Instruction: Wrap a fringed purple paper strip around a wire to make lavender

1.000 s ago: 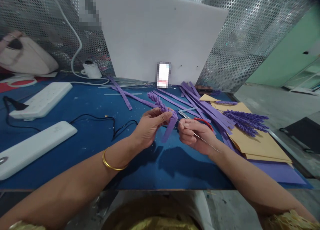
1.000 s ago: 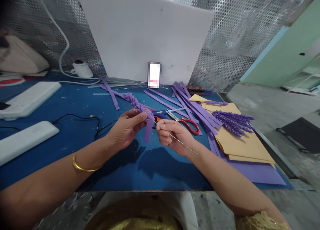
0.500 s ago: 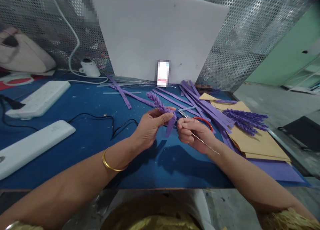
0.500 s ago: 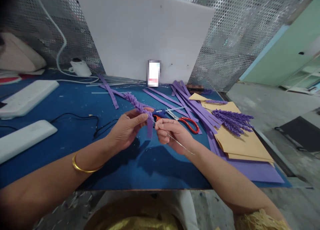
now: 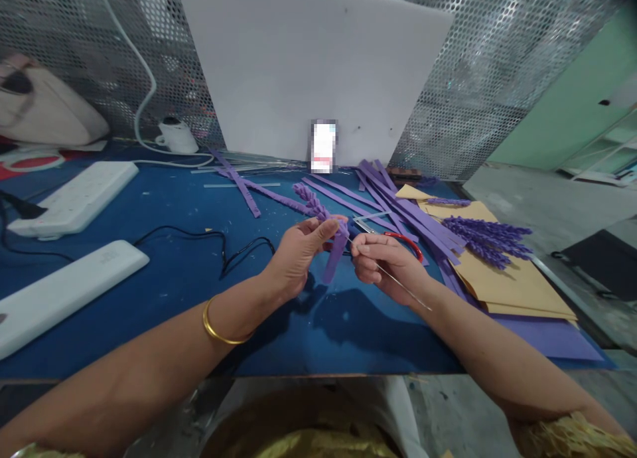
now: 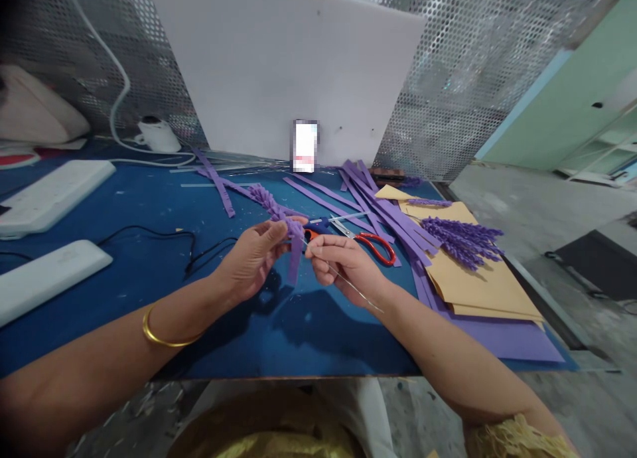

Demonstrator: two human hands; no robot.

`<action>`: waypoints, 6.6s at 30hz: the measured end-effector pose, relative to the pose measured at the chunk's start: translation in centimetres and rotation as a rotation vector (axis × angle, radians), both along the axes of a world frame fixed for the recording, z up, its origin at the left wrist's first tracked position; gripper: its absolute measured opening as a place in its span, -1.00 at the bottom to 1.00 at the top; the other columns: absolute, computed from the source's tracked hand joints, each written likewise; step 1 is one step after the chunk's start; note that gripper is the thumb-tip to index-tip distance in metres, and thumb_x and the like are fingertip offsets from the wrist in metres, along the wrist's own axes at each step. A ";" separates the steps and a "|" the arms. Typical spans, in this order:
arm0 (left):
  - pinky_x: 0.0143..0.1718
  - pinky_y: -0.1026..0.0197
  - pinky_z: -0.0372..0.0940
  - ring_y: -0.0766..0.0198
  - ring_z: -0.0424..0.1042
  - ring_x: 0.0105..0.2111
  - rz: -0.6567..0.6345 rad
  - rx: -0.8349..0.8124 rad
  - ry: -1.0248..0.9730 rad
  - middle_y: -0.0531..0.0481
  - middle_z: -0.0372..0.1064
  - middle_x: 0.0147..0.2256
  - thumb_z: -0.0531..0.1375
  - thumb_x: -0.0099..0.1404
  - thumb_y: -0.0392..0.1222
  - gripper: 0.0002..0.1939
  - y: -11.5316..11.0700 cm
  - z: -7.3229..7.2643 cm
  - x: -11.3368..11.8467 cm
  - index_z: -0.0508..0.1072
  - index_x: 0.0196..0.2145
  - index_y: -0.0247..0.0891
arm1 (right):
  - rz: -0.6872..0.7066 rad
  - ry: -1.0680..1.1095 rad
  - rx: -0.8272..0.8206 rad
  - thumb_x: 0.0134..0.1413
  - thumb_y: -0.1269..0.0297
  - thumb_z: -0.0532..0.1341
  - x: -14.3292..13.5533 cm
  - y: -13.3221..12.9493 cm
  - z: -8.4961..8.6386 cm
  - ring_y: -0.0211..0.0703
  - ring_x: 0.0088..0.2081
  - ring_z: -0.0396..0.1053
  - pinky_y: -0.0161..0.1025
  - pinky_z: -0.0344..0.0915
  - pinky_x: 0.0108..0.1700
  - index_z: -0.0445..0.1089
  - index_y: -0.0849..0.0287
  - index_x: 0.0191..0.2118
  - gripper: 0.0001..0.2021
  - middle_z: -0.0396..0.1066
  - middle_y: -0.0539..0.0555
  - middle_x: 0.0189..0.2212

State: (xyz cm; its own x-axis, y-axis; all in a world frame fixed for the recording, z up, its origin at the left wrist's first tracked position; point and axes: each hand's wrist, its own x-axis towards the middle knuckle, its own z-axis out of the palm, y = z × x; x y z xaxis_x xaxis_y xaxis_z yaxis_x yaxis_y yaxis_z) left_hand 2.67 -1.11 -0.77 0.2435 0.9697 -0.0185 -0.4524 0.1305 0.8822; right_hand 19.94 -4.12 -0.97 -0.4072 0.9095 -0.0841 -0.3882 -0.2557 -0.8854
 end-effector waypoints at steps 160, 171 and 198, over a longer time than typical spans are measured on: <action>-0.36 0.25 0.15 0.36 0.23 -0.48 0.025 0.059 0.221 0.08 0.33 -0.53 0.44 0.03 -0.08 -0.79 0.2 -0.4 -0.1 0.59 -0.47 -0.28 | -0.131 -0.332 0.156 0.04 0.14 0.37 0.4 0.5 0.3 -0.46 -0.72 0.05 -0.38 -0.09 -0.65 0.33 0.21 -0.54 -0.68 0.26 -0.11 -0.68; -0.37 0.29 0.21 0.35 0.35 -0.41 0.248 -0.069 0.041 0.06 0.44 -0.44 0.51 -0.11 -0.07 -0.67 1.8 0.6 -1.0 0.57 -0.42 -0.28 | -0.032 -0.471 0.188 0.10 0.07 0.33 0.9 0.5 0.5 -0.42 -0.66 0.22 -0.39 0.11 -0.60 0.46 0.24 -0.31 -0.71 0.42 -0.03 -0.53; -0.38 0.19 0.30 0.25 0.39 -0.48 -0.035 -0.013 0.368 -0.07 0.48 -0.49 0.44 0.00 0.06 -0.67 1.1 -0.1 -1.0 0.60 -0.49 -0.29 | -0.163 -0.816 0.497 0.11 0.25 0.24 1.7 1.0 0.8 -0.40 -0.67 0.06 -0.35 -0.01 -0.61 0.50 0.20 -0.37 -0.85 0.33 -0.07 -0.63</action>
State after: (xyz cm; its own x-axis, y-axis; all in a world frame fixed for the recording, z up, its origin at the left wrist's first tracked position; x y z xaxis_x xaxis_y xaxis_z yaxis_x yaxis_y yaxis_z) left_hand 1.71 0.02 -0.91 0.2511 0.9601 -0.1235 -0.1002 0.1526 0.9832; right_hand 21.60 -3.09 -0.17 -0.2600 0.9576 0.1241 0.3963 0.2230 -0.8906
